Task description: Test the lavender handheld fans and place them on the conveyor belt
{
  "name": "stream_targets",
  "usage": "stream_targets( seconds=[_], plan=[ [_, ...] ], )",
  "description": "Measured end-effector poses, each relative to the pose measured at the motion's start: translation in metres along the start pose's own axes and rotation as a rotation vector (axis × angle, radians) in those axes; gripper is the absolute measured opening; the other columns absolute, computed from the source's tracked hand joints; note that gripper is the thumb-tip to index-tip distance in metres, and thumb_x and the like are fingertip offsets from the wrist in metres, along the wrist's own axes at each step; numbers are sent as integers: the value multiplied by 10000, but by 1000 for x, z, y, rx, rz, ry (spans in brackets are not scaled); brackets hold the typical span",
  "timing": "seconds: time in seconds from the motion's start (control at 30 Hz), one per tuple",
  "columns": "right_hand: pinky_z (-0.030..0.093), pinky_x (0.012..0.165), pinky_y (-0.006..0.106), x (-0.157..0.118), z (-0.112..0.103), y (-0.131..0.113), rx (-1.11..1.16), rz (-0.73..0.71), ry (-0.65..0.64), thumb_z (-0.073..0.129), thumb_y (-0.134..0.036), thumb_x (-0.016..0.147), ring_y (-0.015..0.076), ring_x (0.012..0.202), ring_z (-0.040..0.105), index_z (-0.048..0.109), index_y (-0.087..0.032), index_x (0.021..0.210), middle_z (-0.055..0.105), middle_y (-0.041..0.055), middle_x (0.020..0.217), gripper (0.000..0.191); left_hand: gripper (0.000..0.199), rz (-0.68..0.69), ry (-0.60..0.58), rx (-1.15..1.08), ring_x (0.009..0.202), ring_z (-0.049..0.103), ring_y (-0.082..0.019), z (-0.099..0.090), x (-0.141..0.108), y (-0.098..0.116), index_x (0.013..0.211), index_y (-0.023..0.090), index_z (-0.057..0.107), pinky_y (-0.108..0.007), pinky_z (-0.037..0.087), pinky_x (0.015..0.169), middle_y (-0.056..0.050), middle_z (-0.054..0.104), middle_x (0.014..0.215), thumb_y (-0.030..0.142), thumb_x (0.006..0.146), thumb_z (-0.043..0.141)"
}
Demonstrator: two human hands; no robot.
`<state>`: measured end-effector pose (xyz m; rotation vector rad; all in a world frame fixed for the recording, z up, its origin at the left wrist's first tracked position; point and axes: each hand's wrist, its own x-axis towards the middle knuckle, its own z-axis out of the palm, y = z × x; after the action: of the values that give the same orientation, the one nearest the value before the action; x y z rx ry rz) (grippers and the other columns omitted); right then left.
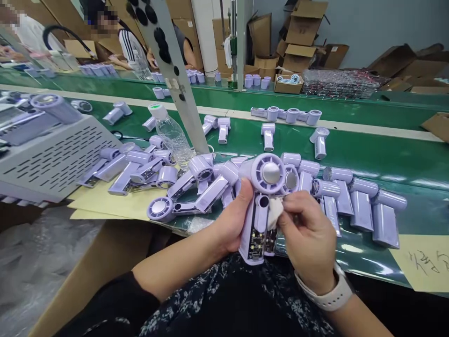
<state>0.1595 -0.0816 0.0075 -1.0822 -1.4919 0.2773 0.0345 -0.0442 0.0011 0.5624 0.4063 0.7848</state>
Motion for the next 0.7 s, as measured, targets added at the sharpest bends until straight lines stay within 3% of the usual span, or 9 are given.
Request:
stream_targets(
  seconds=[0.07,0.23,0.4,0.53,0.7],
  plan=[
    [497,658,316,-2,-2,2,77,-1,-24,691,-83,914,182,773,610,667,-242,879,628,2,830,165,808,-4,37,36,1092,736,-374,-1,-2,2,999,160,760,-444,607,942,-105,807,949,856,589,759],
    [464,631,277,3,1,-9,-2,-120,-11,725,-64,904,143,729,578,673,-222,881,603,-14,802,167,837,47,130,106,1085,730,-367,-1,0,1,1016,121,750,-428,599,938,-140,802,968,848,603,763],
    [463,628,263,0,-1,-7,-9,-117,-81,723,-42,895,127,739,590,678,-217,893,613,-17,833,180,818,89,89,151,1081,729,-372,-5,-1,2,976,116,761,-436,594,946,-142,802,933,848,610,759],
    [470,672,273,0,-4,4,16,-14,-109,687,-29,902,139,790,595,660,-223,830,610,-15,828,208,832,92,97,131,1055,740,-357,-7,-2,4,1053,127,755,-438,600,936,-134,803,935,839,621,762],
    [473,647,276,6,-4,3,255,194,-92,723,-100,893,153,785,594,682,-239,867,618,-8,845,148,895,39,112,92,1010,747,-346,-6,-1,4,1087,127,741,-440,611,897,-138,795,916,874,594,741]
  ],
)
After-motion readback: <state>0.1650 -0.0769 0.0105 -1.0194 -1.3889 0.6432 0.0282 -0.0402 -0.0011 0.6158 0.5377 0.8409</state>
